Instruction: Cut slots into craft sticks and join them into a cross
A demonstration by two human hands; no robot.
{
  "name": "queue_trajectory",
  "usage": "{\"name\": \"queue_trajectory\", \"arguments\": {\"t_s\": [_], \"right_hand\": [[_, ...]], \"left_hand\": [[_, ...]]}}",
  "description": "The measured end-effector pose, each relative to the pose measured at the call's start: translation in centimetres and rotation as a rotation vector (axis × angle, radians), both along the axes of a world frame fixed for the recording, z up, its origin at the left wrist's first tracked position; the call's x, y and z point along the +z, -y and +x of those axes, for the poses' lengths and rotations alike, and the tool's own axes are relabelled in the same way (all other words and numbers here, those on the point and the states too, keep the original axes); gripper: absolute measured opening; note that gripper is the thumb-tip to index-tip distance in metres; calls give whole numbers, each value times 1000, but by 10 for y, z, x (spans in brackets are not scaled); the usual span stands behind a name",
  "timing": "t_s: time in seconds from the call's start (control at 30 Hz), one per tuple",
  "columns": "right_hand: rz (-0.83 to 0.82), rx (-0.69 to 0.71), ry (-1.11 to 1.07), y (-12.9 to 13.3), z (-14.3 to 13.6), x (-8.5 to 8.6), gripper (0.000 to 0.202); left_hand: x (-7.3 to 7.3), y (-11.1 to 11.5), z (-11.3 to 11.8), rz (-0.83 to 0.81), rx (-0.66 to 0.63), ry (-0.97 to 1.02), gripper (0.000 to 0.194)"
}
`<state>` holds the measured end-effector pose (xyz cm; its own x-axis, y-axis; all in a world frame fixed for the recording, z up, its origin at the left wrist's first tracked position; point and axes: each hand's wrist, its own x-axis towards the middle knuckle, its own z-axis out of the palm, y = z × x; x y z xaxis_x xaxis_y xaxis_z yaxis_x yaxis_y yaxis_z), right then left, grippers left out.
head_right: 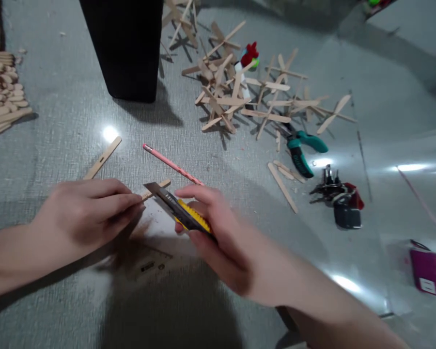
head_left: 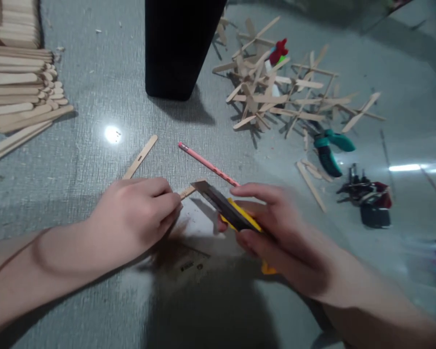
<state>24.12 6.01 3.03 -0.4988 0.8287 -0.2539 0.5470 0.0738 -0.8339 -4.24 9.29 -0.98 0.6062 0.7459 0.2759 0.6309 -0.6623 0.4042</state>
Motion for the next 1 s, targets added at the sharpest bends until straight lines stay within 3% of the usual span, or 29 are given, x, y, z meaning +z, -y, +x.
{"name": "queue_trajectory", "arguments": {"t_s": [0.13,0.3,1.0], "right_hand": [[322,54,306,20,-11,3,44],[551,90,355,29,-24,-5,43],[506,138,339,21,-30,-6,42]], "left_hand": [[-5,2,1,35,9,-15,24],[-6,1,2,114,-25,-87,31],[-6,-3,2,166,-45,-124,30]]}}
